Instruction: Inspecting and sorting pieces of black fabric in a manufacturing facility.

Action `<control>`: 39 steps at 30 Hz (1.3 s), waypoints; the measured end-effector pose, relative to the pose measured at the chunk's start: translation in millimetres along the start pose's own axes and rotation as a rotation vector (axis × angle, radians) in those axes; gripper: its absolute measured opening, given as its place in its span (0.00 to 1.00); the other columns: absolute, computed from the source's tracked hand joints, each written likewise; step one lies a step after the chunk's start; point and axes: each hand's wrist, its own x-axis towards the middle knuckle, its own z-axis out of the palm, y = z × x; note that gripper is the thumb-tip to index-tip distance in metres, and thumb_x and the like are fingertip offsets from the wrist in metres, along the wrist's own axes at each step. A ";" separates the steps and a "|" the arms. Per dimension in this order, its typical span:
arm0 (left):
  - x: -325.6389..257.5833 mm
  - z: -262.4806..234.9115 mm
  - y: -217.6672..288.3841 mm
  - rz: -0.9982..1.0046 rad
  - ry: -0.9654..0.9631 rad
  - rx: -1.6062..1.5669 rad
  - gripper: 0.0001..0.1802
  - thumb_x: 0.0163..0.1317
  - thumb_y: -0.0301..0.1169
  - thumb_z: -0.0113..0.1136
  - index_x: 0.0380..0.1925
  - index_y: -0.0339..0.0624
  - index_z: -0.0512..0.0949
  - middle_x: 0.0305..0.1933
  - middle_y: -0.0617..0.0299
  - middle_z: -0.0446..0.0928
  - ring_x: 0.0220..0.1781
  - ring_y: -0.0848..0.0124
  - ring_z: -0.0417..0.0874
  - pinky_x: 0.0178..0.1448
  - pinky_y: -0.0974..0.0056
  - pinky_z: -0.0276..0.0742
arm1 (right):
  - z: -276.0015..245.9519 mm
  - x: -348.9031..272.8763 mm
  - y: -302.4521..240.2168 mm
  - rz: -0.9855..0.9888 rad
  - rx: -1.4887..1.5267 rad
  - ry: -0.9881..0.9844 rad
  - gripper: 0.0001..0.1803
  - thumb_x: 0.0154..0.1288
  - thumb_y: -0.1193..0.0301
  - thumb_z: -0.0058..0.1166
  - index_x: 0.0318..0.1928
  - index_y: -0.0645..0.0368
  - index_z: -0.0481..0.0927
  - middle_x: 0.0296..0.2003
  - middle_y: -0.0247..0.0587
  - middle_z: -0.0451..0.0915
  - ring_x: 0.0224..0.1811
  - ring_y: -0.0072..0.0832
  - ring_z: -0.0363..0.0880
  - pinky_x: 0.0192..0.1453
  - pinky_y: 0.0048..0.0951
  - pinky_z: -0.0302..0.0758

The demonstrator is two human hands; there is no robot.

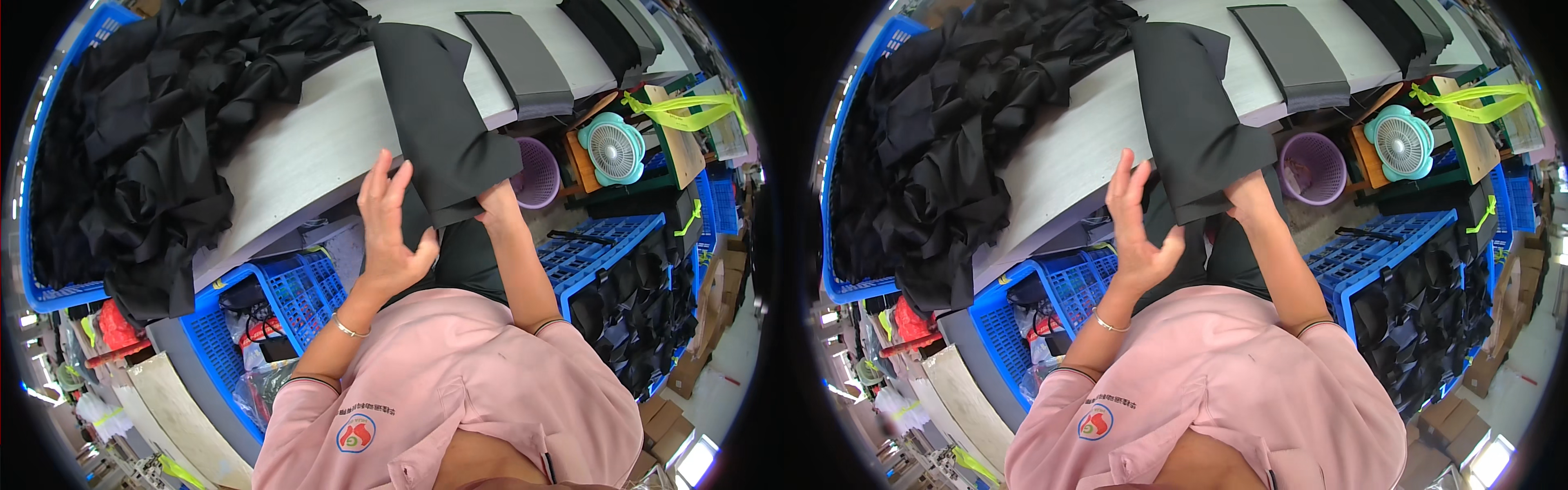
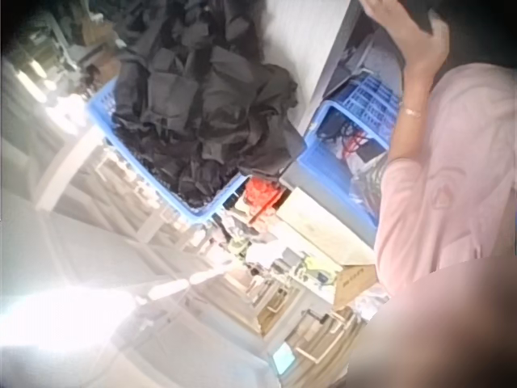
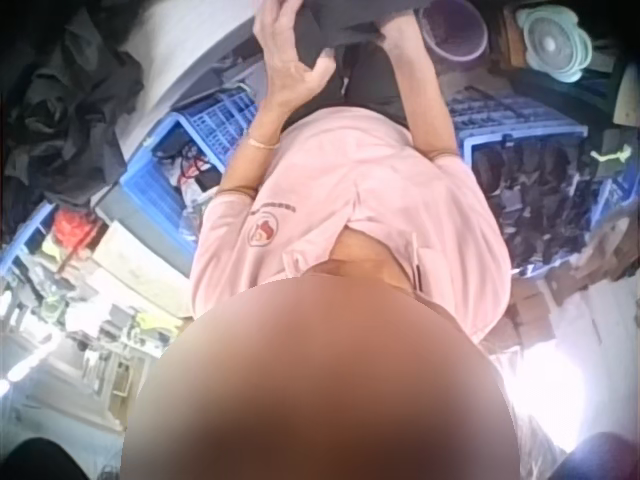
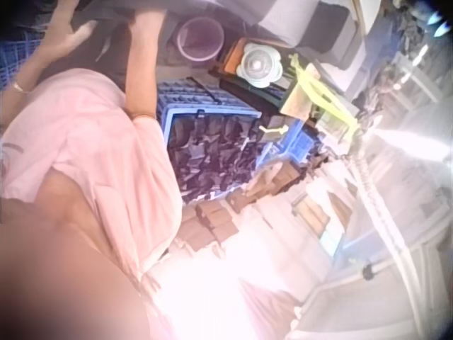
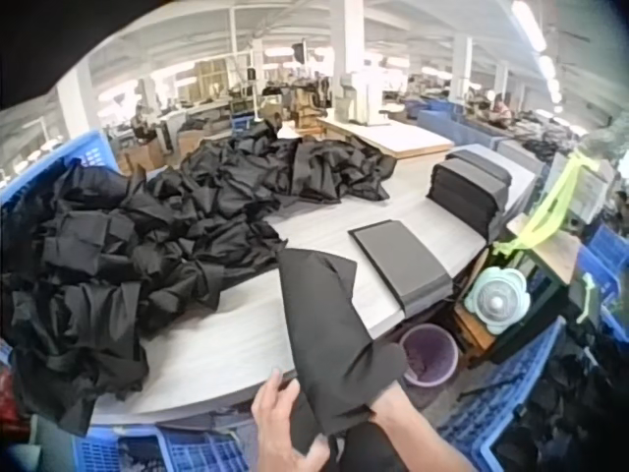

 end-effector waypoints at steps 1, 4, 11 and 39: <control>0.6 7.4 3.6 -0.008 0.015 0.040 0.50 0.44 0.24 0.67 0.72 0.39 0.59 0.79 0.44 0.49 0.78 0.47 0.53 0.75 0.52 0.60 | 4.8 -2.3 -2.6 0.004 0.075 -0.002 0.26 0.72 0.64 0.56 0.66 0.62 0.70 0.58 0.43 0.77 0.57 0.31 0.79 0.56 0.34 0.81; 8.7 26.5 10.9 -0.057 0.132 0.006 0.53 0.42 0.24 0.69 0.73 0.41 0.58 0.79 0.45 0.50 0.74 0.49 0.57 0.71 0.52 0.63 | 4.8 -4.4 -2.4 0.023 0.210 -0.022 0.26 0.71 0.63 0.56 0.64 0.62 0.71 0.58 0.43 0.78 0.55 0.32 0.81 0.55 0.34 0.83; 14.0 36.9 19.5 -0.110 0.296 -0.179 0.36 0.47 0.10 0.59 0.60 0.43 0.78 0.58 0.58 0.72 0.42 0.73 0.76 0.38 0.72 0.75 | -1.7 -10.3 -1.8 0.004 0.285 -0.039 0.23 0.70 0.61 0.57 0.59 0.60 0.75 0.53 0.42 0.80 0.53 0.32 0.82 0.54 0.36 0.83; -10.4 34.5 -20.4 -0.265 0.230 -0.253 0.29 0.68 0.18 0.50 0.70 0.37 0.68 0.52 0.56 0.80 0.37 0.76 0.80 0.46 0.69 0.80 | 7.8 20.5 53.4 -0.607 -0.296 0.151 0.16 0.73 0.66 0.51 0.54 0.64 0.76 0.50 0.45 0.80 0.55 0.37 0.78 0.60 0.38 0.75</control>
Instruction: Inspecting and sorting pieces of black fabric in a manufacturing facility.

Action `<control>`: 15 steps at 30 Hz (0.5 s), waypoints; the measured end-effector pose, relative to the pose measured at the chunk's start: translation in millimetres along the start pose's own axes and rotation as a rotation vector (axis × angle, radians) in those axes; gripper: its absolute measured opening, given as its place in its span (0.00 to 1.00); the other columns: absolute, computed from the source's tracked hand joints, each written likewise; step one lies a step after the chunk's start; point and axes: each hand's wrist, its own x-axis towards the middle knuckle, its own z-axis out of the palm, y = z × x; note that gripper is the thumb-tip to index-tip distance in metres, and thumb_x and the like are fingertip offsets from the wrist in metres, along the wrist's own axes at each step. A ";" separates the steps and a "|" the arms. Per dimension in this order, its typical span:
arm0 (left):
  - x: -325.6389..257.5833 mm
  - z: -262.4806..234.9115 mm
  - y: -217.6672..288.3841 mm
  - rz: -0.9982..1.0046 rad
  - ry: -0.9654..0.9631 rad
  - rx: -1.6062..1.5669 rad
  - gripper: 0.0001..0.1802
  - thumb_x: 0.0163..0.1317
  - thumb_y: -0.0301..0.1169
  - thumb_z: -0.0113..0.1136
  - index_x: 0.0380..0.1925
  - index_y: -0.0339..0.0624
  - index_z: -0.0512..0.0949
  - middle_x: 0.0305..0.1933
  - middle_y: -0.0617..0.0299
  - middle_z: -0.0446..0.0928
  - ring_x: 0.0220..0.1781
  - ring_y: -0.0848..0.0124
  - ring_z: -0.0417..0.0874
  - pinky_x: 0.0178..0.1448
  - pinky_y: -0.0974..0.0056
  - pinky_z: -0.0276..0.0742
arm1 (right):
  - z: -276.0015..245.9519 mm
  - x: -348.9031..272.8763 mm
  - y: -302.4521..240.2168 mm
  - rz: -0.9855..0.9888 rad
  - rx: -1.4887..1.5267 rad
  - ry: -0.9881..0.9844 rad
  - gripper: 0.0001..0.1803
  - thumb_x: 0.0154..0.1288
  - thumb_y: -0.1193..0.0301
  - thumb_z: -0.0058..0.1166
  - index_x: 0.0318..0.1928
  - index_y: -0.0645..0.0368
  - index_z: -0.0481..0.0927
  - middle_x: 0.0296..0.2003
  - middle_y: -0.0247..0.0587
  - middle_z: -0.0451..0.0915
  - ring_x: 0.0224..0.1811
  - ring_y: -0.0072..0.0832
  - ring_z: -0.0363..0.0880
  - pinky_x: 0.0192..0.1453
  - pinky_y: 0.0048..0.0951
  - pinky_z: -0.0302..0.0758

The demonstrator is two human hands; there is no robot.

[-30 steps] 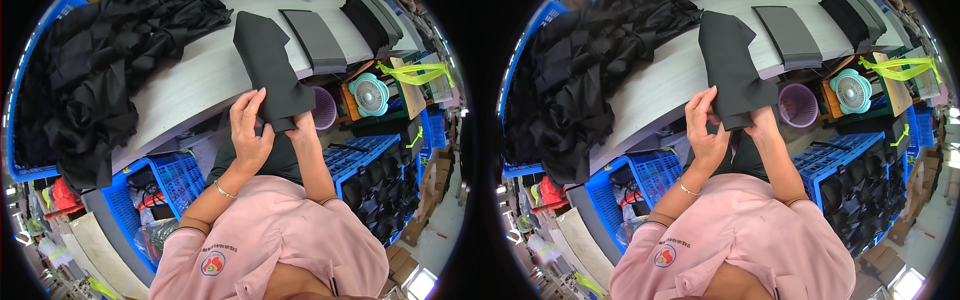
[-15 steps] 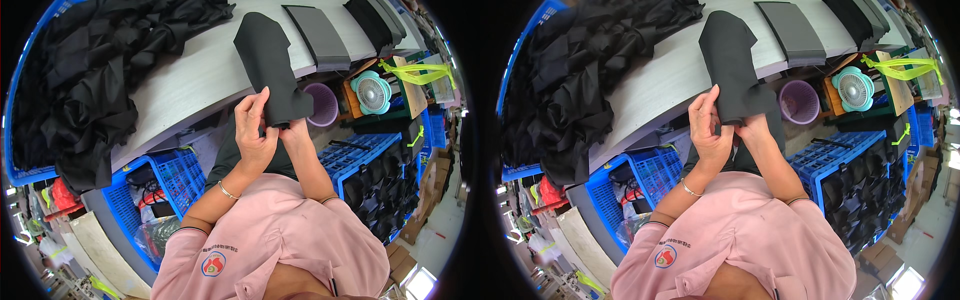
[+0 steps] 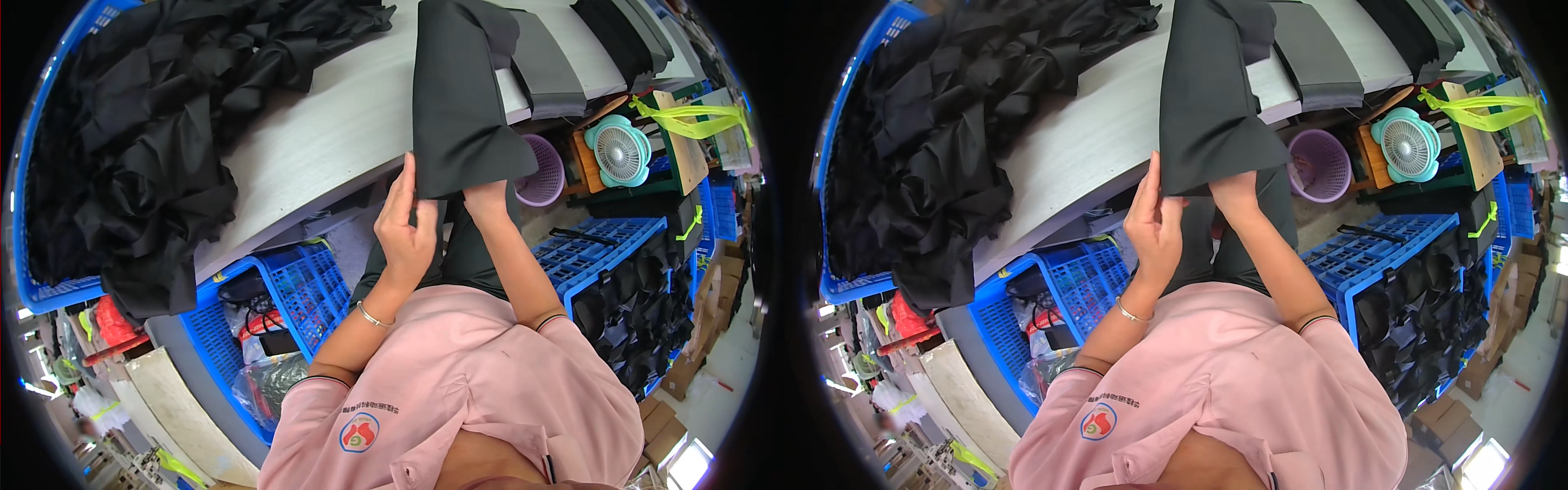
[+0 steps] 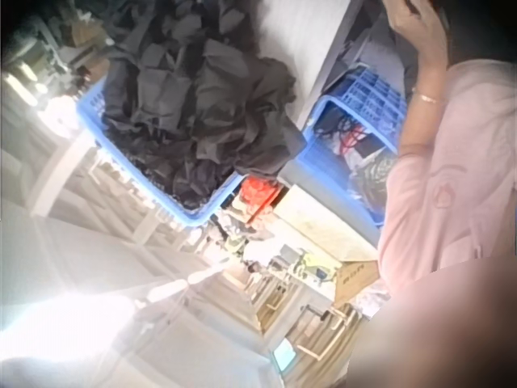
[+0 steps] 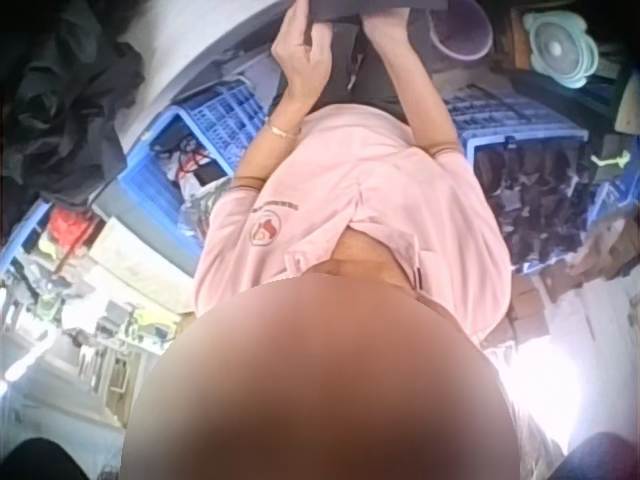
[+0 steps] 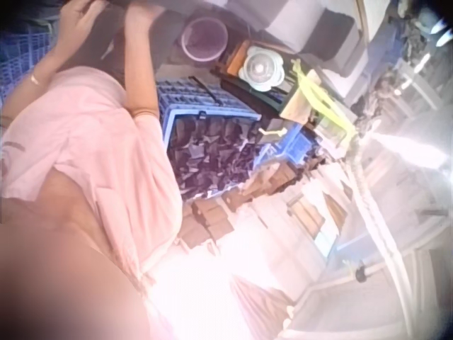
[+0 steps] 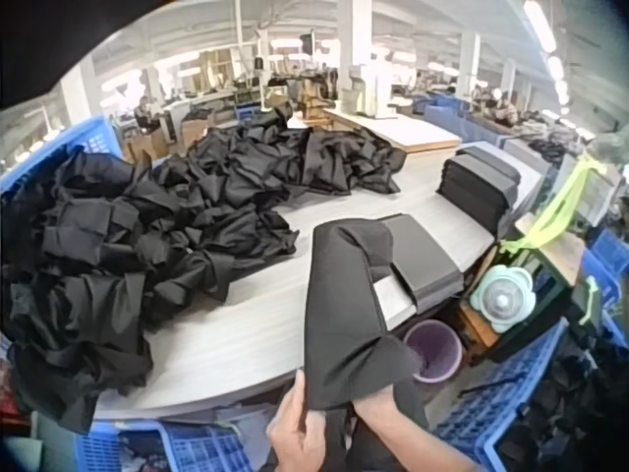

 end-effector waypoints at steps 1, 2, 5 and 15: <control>-0.8 -2.0 -5.0 0.001 0.001 0.003 0.29 0.68 0.18 0.50 0.70 0.37 0.68 0.52 0.56 0.80 0.37 0.76 0.80 0.46 0.69 0.80 | -2.1 4.2 -5.3 -0.174 -0.354 -0.112 0.14 0.72 0.68 0.51 0.51 0.64 0.77 0.49 0.46 0.80 0.55 0.38 0.78 0.60 0.38 0.74; -1.3 -4.3 -9.1 -0.172 -0.006 -0.055 0.26 0.70 0.21 0.50 0.69 0.37 0.69 0.49 0.58 0.81 0.37 0.77 0.80 0.45 0.69 0.80 | -3.3 7.9 -10.3 -0.349 -0.709 -0.222 0.11 0.71 0.71 0.51 0.49 0.65 0.78 0.48 0.47 0.80 0.55 0.39 0.78 0.59 0.37 0.73; -3.4 -4.5 -35.0 -0.374 0.081 -0.297 0.20 0.73 0.26 0.49 0.63 0.35 0.75 0.43 0.62 0.83 0.37 0.78 0.81 0.41 0.69 0.81 | 0.9 20.0 -36.1 -0.328 -0.747 -0.588 0.13 0.68 0.77 0.49 0.51 0.65 0.78 0.51 0.51 0.80 0.56 0.41 0.77 0.59 0.38 0.74; -18.7 26.4 -69.5 -0.828 0.037 -0.819 0.12 0.73 0.29 0.53 0.47 0.33 0.80 0.33 0.65 0.80 0.35 0.78 0.80 0.44 0.72 0.79 | 32.5 -3.7 -11.8 -0.408 -1.454 -0.434 0.23 0.55 0.73 0.55 0.54 0.61 0.79 0.52 0.51 0.80 0.58 0.50 0.76 0.64 0.50 0.70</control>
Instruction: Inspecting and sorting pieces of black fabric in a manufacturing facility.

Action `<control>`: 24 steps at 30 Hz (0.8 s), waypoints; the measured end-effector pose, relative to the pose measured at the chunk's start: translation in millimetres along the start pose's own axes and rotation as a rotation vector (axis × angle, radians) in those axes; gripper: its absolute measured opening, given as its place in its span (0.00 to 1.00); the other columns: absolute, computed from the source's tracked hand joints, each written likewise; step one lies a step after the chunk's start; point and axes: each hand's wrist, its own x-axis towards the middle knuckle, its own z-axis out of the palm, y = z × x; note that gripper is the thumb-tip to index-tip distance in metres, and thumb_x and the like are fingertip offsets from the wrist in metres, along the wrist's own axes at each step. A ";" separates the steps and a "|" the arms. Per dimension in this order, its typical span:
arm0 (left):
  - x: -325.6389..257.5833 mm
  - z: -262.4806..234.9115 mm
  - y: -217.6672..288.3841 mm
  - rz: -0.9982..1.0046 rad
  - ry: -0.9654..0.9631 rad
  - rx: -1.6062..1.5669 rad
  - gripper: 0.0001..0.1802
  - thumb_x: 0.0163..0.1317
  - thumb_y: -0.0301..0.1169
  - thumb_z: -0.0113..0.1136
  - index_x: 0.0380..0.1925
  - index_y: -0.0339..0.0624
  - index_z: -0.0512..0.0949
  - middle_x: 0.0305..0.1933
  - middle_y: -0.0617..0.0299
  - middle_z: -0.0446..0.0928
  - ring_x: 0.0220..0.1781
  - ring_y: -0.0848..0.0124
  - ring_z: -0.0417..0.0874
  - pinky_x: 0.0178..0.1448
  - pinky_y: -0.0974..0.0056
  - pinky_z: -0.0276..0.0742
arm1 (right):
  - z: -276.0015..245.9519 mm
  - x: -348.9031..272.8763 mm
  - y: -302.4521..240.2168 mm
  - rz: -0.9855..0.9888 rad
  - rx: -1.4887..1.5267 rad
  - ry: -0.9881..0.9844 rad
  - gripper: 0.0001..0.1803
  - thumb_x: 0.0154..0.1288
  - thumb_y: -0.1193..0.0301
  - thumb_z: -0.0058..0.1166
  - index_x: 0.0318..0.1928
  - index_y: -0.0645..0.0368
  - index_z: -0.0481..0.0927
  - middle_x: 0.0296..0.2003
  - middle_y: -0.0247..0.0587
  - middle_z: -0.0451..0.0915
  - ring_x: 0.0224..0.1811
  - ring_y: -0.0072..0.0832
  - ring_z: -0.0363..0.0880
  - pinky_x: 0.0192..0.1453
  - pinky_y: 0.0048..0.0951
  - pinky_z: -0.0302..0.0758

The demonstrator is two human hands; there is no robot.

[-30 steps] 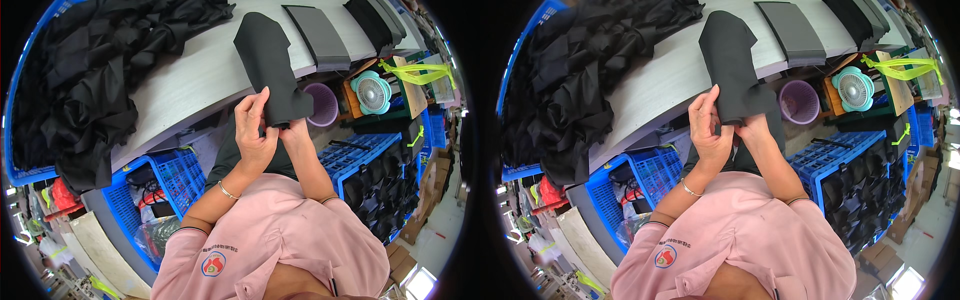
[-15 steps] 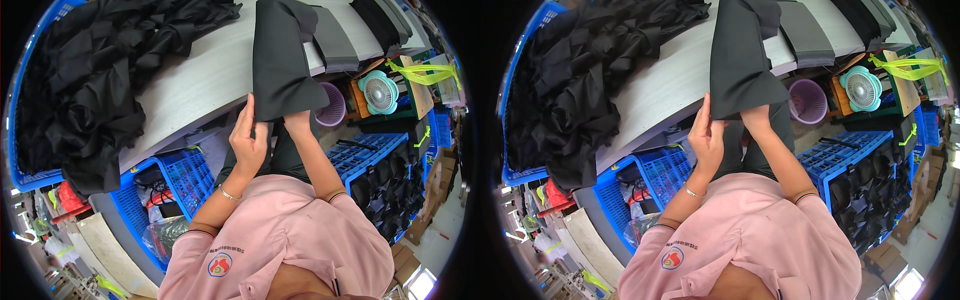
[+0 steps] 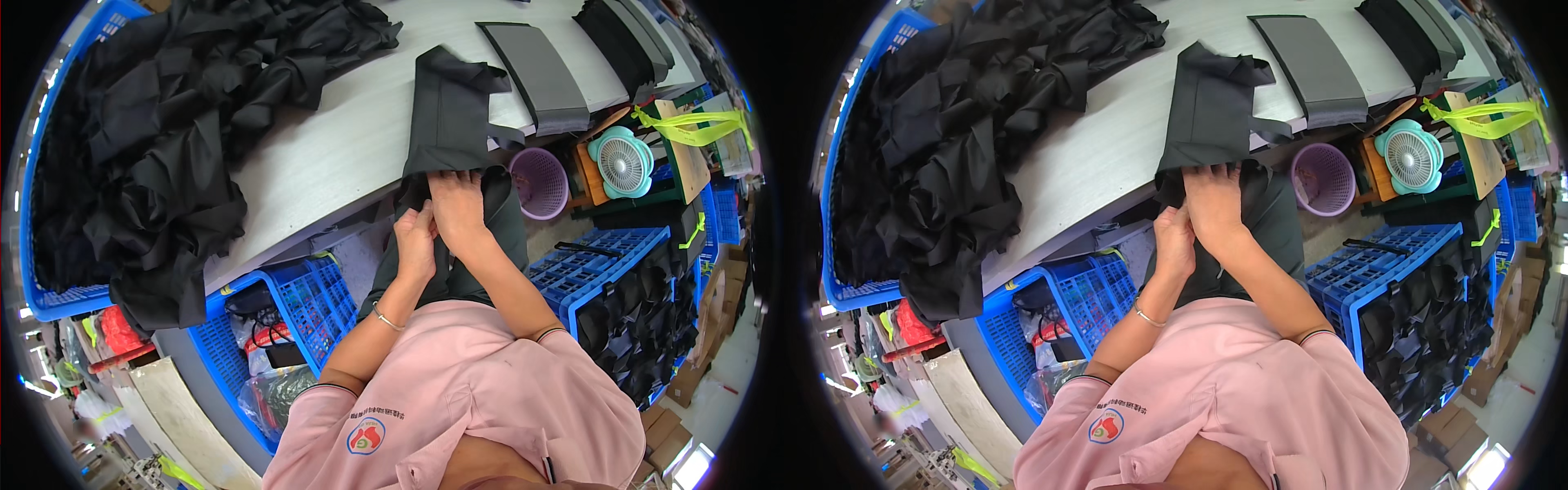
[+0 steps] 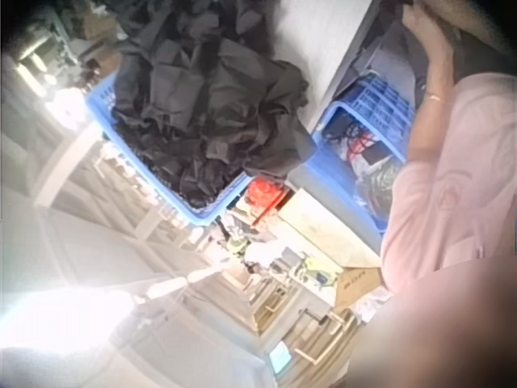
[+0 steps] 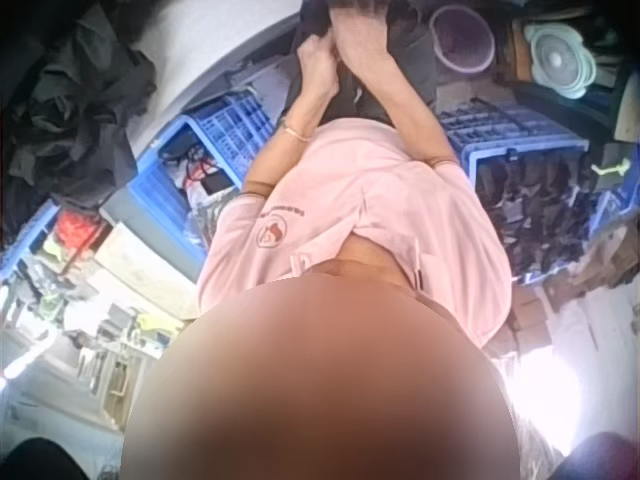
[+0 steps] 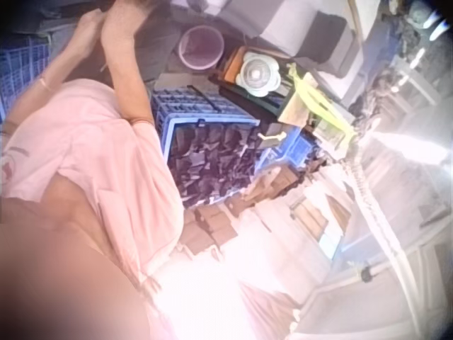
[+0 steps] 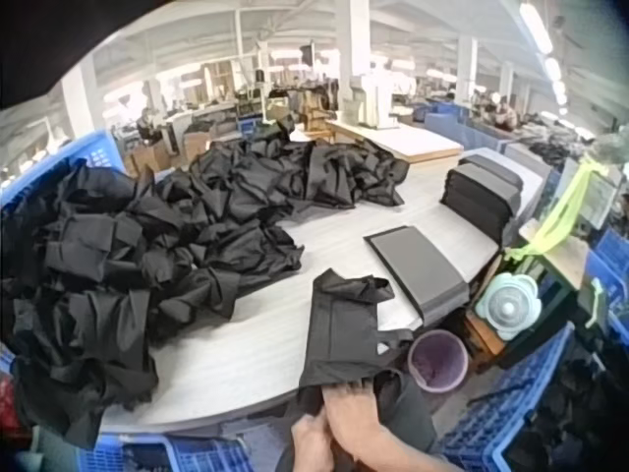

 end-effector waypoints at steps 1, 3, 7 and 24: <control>8.7 -15.0 -10.9 -0.002 -0.058 0.018 0.10 0.73 0.30 0.54 0.45 0.33 0.79 0.34 0.65 0.81 0.35 0.79 0.79 0.43 0.72 0.77 | 1.0 2.0 -1.9 0.044 0.090 -0.132 0.25 0.55 0.73 0.55 0.56 0.60 0.77 0.52 0.51 0.79 0.59 0.50 0.75 0.66 0.56 0.68; -3.3 10.4 8.9 0.004 -0.068 0.019 0.09 0.71 0.28 0.55 0.44 0.34 0.79 0.35 0.65 0.81 0.34 0.80 0.78 0.41 0.72 0.76 | -23.2 3.3 -7.6 -0.025 0.067 0.051 0.24 0.56 0.73 0.55 0.55 0.60 0.78 0.52 0.51 0.79 0.59 0.50 0.75 0.67 0.56 0.67; 1.3 15.2 11.9 -0.001 -0.070 -0.059 0.07 0.66 0.22 0.55 0.38 0.33 0.81 0.35 0.65 0.83 0.33 0.79 0.79 0.37 0.72 0.74 | -9.0 -7.2 -8.3 0.028 0.189 -0.068 0.19 0.55 0.71 0.58 0.50 0.58 0.82 0.54 0.47 0.79 0.61 0.49 0.74 0.67 0.57 0.67; 4.9 -1.3 42.4 0.394 0.078 0.137 0.15 0.63 0.20 0.64 0.50 0.33 0.76 0.41 0.66 0.78 0.42 0.80 0.78 0.47 0.73 0.75 | 34.5 -12.9 21.7 -0.122 0.037 0.102 0.16 0.69 0.52 0.52 0.43 0.47 0.84 0.37 0.40 0.84 0.45 0.41 0.81 0.53 0.55 0.66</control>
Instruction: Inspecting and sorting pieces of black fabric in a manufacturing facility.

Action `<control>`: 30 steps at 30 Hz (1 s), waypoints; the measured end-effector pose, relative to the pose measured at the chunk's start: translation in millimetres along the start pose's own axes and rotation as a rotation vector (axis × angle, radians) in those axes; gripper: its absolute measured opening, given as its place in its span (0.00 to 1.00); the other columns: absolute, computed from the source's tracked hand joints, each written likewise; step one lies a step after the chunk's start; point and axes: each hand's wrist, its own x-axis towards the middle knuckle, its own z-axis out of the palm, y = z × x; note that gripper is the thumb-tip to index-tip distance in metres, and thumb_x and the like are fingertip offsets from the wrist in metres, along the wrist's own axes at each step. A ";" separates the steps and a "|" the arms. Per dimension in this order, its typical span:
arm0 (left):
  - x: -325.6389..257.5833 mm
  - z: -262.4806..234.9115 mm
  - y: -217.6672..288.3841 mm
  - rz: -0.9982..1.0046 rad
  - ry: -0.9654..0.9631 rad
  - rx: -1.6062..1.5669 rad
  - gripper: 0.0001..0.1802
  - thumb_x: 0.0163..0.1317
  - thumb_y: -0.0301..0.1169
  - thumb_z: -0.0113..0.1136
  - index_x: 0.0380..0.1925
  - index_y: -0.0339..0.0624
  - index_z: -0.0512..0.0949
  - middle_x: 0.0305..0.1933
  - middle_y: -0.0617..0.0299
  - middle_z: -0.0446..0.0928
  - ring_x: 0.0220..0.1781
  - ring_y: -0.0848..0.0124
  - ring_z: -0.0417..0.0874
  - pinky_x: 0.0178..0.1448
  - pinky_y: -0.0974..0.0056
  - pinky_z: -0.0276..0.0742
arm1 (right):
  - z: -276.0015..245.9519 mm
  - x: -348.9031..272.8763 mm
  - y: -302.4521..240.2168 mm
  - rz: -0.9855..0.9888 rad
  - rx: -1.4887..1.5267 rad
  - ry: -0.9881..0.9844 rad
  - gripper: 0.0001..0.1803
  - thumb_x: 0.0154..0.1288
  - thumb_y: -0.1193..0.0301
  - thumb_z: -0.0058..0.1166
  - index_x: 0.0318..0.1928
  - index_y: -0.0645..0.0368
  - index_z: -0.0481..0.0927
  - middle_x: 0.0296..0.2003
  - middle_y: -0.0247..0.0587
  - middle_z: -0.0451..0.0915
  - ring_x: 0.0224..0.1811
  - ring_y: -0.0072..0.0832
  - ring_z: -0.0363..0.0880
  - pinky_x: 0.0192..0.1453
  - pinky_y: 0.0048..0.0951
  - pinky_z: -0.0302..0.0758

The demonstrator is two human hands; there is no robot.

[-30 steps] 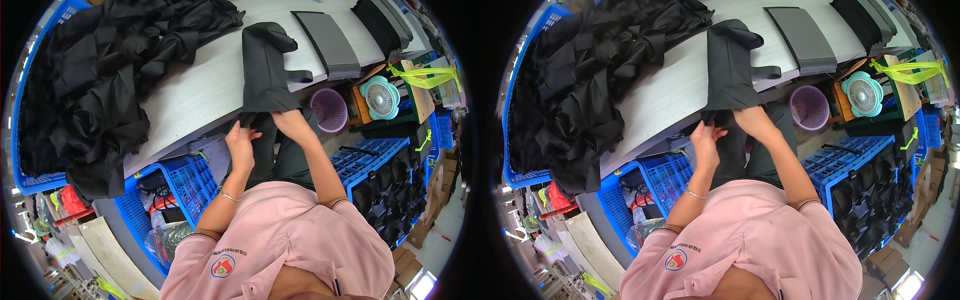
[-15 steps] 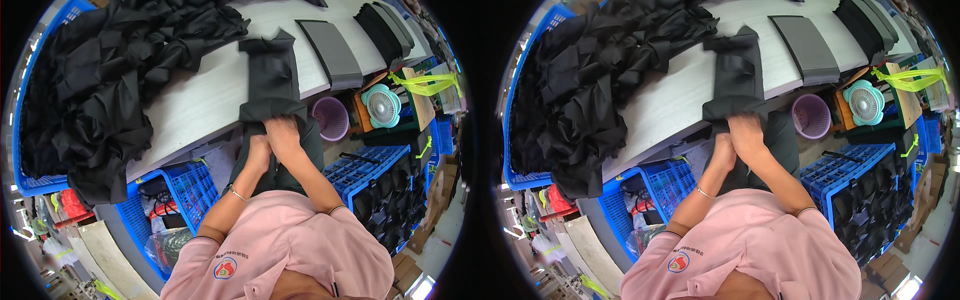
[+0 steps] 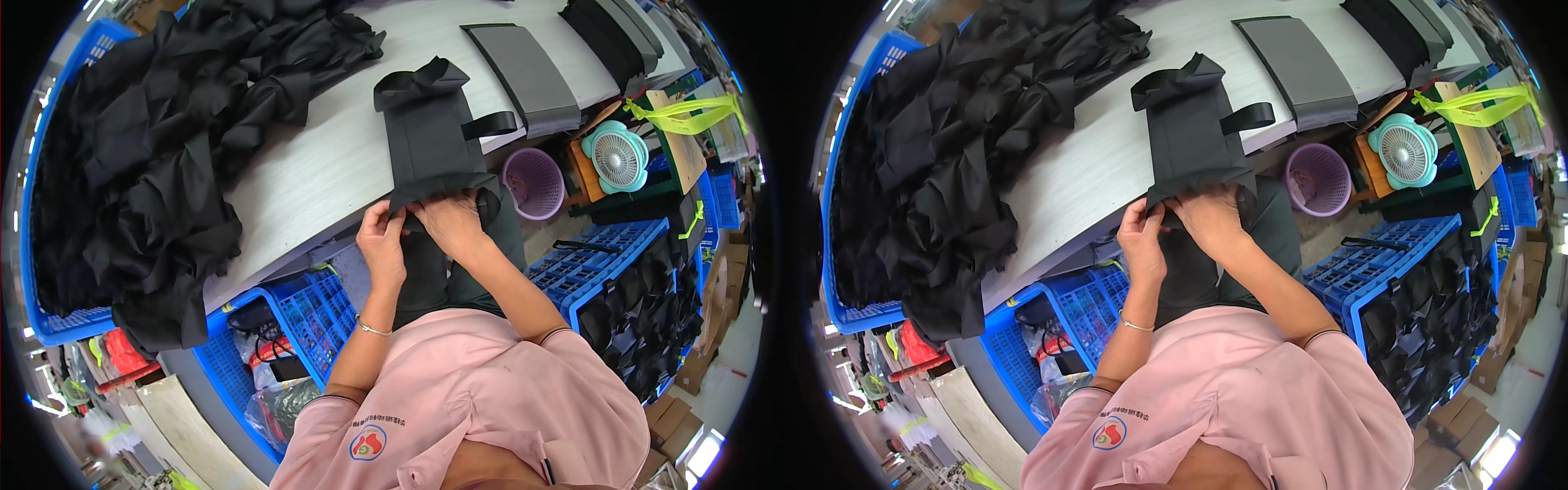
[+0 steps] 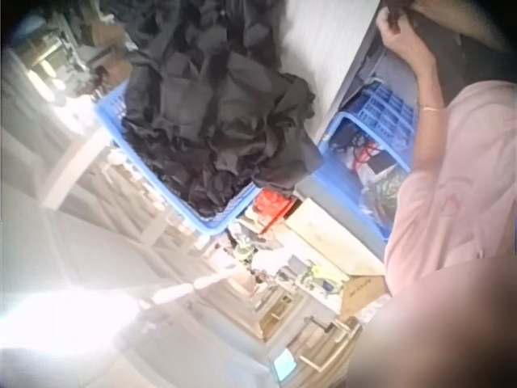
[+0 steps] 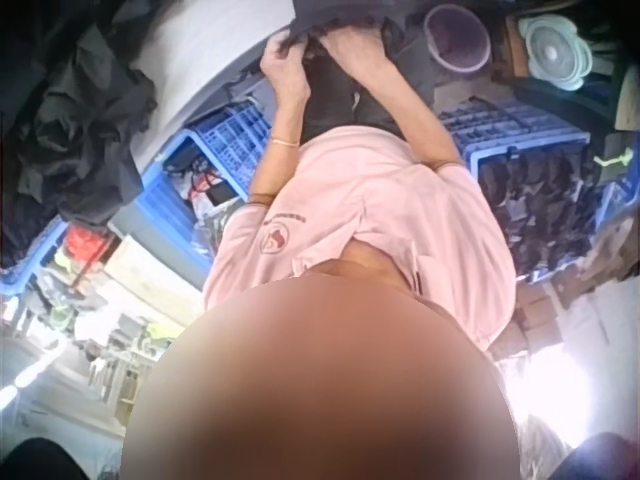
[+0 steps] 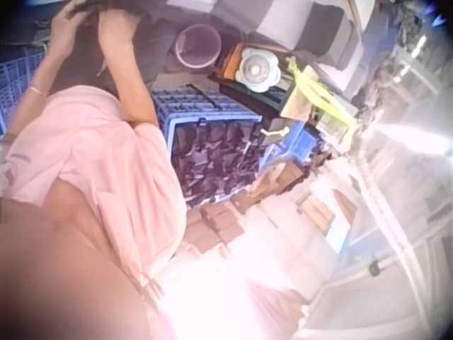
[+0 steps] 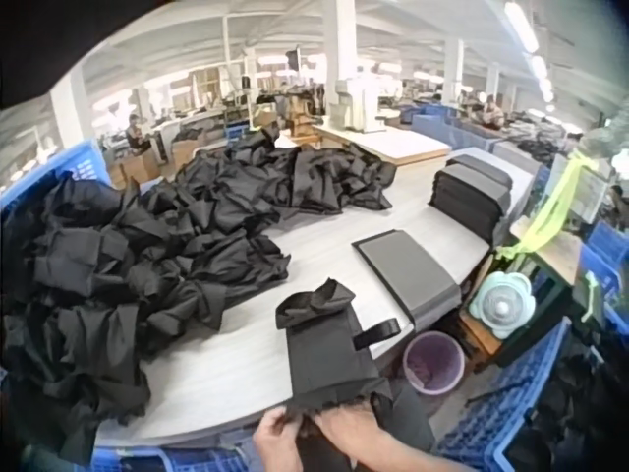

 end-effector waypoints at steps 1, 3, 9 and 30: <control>-5.5 -6.8 4.2 -0.039 -0.038 0.140 0.11 0.62 0.20 0.65 0.44 0.34 0.78 0.39 0.66 0.78 0.37 0.80 0.78 0.41 0.73 0.75 | -0.1 -2.1 2.0 -0.006 -0.010 0.010 0.16 0.68 0.52 0.53 0.42 0.47 0.85 0.35 0.39 0.84 0.44 0.40 0.81 0.53 0.54 0.66; -22.2 -9.3 10.6 -0.059 -0.066 0.333 0.04 0.61 0.20 0.66 0.33 0.36 0.79 0.34 0.67 0.78 0.25 0.81 0.75 0.29 0.73 0.73 | -4.2 -1.2 7.7 0.025 0.055 -0.070 0.16 0.68 0.52 0.54 0.41 0.48 0.85 0.35 0.39 0.84 0.43 0.39 0.81 0.53 0.54 0.67; -26.9 -27.5 20.5 -0.214 -0.079 0.087 0.19 0.73 0.36 0.57 0.57 0.36 0.74 0.52 0.60 0.79 0.49 0.76 0.79 0.52 0.71 0.74 | -31.3 -29.3 -9.0 0.000 0.144 -0.276 0.12 0.62 0.61 0.57 0.39 0.53 0.85 0.38 0.44 0.83 0.44 0.43 0.81 0.52 0.54 0.70; -33.7 4.9 0.0 -0.368 -0.475 0.167 0.25 0.67 0.32 0.63 0.62 0.33 0.73 0.61 0.54 0.77 0.57 0.66 0.81 0.62 0.59 0.78 | -109.5 -78.4 53.2 0.718 2.214 -0.305 0.10 0.65 0.78 0.57 0.46 0.65 0.86 0.39 0.27 0.85 0.40 0.13 0.78 0.47 0.18 0.75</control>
